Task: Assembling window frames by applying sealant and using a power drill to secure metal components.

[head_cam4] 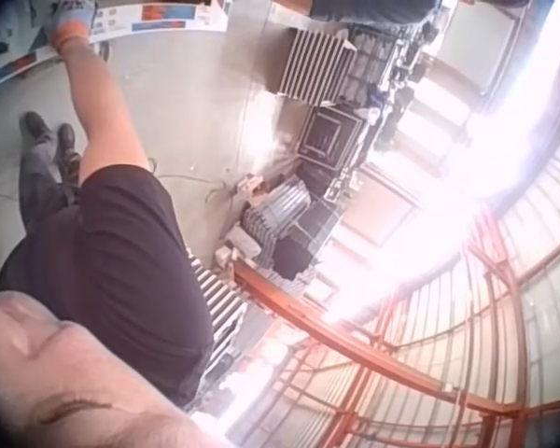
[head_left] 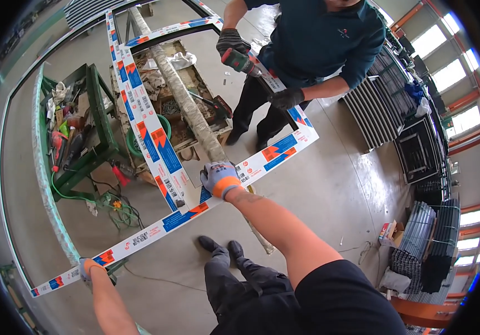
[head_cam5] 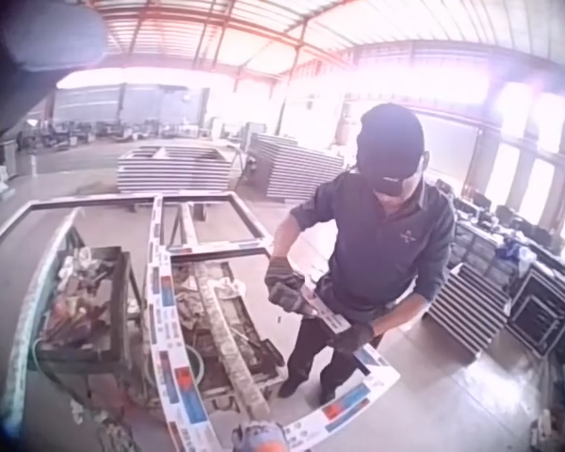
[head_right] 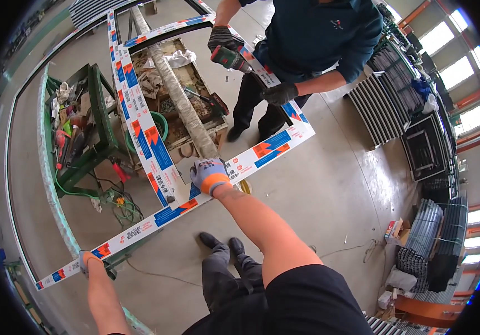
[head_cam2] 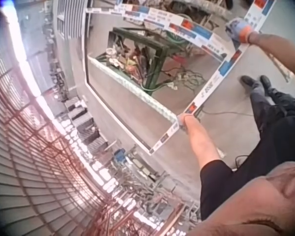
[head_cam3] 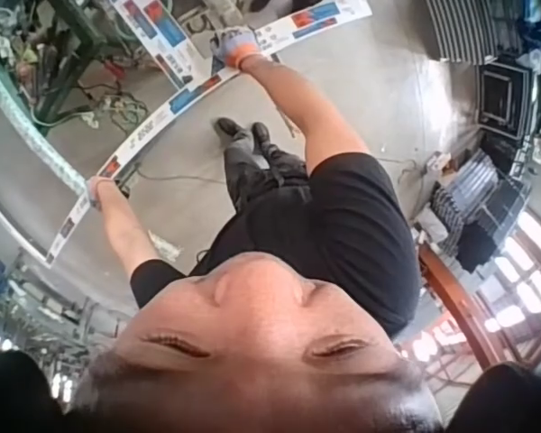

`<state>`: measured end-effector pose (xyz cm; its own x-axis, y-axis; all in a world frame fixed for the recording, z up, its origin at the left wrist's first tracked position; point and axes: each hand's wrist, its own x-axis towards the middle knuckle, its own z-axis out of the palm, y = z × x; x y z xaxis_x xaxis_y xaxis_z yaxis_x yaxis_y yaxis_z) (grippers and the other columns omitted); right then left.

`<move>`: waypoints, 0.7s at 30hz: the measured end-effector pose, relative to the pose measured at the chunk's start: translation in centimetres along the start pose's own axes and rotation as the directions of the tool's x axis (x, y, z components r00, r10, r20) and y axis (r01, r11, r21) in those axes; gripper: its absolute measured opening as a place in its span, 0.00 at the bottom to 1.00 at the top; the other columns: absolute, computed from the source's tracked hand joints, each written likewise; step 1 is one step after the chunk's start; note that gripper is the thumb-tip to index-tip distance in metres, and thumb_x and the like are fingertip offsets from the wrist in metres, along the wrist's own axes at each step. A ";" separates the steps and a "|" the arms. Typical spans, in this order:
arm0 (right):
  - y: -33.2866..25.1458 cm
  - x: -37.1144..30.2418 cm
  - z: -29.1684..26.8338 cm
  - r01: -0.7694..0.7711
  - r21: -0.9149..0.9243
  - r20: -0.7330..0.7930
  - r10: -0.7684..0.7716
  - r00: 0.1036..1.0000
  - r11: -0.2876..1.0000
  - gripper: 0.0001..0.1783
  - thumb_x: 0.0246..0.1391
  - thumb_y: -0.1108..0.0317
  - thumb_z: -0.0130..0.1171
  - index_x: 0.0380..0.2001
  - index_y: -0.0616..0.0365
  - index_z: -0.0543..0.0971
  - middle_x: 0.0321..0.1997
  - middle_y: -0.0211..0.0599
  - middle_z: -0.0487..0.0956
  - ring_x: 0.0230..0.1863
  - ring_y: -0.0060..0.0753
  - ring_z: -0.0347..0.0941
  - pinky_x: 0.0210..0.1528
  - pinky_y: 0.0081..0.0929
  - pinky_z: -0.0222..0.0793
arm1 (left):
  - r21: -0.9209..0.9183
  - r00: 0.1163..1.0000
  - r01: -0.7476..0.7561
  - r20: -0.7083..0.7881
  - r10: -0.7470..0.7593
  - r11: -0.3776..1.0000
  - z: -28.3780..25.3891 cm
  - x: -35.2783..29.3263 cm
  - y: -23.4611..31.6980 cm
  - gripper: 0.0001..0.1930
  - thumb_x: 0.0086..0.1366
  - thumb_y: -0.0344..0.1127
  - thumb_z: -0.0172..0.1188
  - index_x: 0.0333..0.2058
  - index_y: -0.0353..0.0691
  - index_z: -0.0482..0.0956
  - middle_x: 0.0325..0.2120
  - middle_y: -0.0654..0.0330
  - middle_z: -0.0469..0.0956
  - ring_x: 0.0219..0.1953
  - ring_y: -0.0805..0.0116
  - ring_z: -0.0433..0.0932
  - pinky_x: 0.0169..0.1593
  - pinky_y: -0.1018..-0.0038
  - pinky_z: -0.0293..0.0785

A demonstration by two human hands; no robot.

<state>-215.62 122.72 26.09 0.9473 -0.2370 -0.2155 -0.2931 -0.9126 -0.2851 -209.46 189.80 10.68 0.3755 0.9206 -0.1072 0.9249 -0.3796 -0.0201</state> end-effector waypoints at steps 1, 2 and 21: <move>0.0 -0.1 0.0 0.001 0.000 -0.017 -0.001 1.000 1.000 0.19 0.59 0.53 0.49 0.39 0.53 0.82 0.42 0.45 0.83 0.46 0.47 0.78 0.52 0.41 0.69 | 0.146 0.997 -0.076 0.016 0.074 0.986 0.4 0.3 0.1 0.17 0.72 0.42 0.43 0.49 0.43 0.76 0.47 0.53 0.79 0.44 0.62 0.82 0.43 0.66 0.80; -0.1 -0.1 0.0 0.004 0.001 -0.033 -0.004 0.999 1.000 0.19 0.59 0.53 0.49 0.38 0.53 0.82 0.42 0.45 0.83 0.46 0.47 0.78 0.52 0.41 0.69 | 0.288 0.989 -0.149 0.040 0.144 0.946 0.6 0.7 0.0 0.16 0.72 0.41 0.43 0.50 0.43 0.76 0.47 0.54 0.79 0.44 0.62 0.82 0.42 0.66 0.80; -0.9 0.1 0.4 0.038 0.065 -0.051 -0.035 0.998 0.997 0.19 0.59 0.52 0.50 0.36 0.54 0.81 0.40 0.46 0.83 0.45 0.48 0.79 0.52 0.41 0.69 | -0.404 0.977 0.195 0.002 -0.212 0.894 -5.1 -3.3 -0.4 0.23 0.60 0.49 0.56 0.45 0.36 0.80 0.44 0.52 0.81 0.41 0.57 0.83 0.43 0.62 0.78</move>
<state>-215.31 123.61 25.89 0.9623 -0.2215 -0.1576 -0.2643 -0.8976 -0.3529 -210.74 187.40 16.11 0.1704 0.9801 -0.1022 0.9238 -0.1228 0.3627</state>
